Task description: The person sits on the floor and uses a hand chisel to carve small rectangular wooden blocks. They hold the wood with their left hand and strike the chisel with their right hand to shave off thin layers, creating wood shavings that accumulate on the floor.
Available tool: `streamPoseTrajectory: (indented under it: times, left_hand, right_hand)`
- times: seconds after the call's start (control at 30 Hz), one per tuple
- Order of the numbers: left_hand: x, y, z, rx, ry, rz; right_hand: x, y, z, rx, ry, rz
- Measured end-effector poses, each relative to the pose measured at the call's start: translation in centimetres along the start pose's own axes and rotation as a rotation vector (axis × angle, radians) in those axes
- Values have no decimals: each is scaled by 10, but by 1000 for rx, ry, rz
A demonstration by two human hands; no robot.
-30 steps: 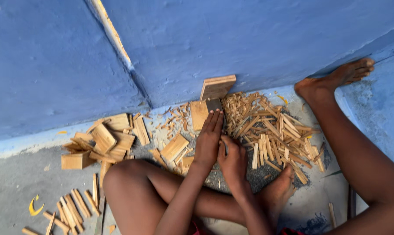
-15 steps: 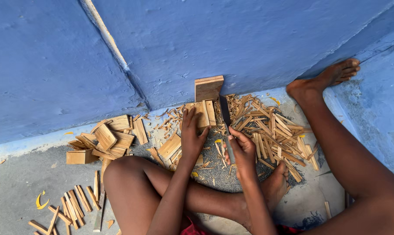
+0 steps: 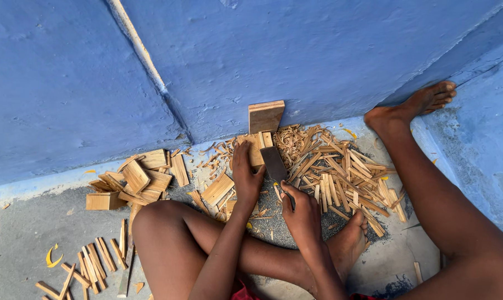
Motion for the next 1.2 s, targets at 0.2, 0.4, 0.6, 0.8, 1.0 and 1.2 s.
streamPoseTrajectory:
  times: [0.2, 0.4, 0.6, 0.8, 1.0, 1.2]
  left_hand:
    - [7, 2, -9, -29, -11, -25]
    - [8, 1, -9, -16, -34, -13]
    - [10, -1, -11, -23, -48, -13]
    - [-1, 3, 3, 6, -7, 0]
    - [-36, -25, 67, 450, 147, -154]
    - [-26, -41, 77, 329, 142, -348]
  right_hand:
    - [-1, -3, -13, 236, -139, -122]
    - [0, -10, -33, -76, -137, -59]
    - [5, -15, -33, 24, -215, -64]
    - [6, -14, -31, 10, -223, -37]
    - [10, -16, -32, -44, -228, 1]
    - [14, -18, -31, -30, -238, 22]
Point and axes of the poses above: each hand's wrist, its own y-axis towards the middle knuckle, its own x-axis out of the palm, z = x × y, the point moved 8 cm from there along y, towards the middle knuckle, and after that the axes turned 11 degrees about y, right-handed, at the moved point
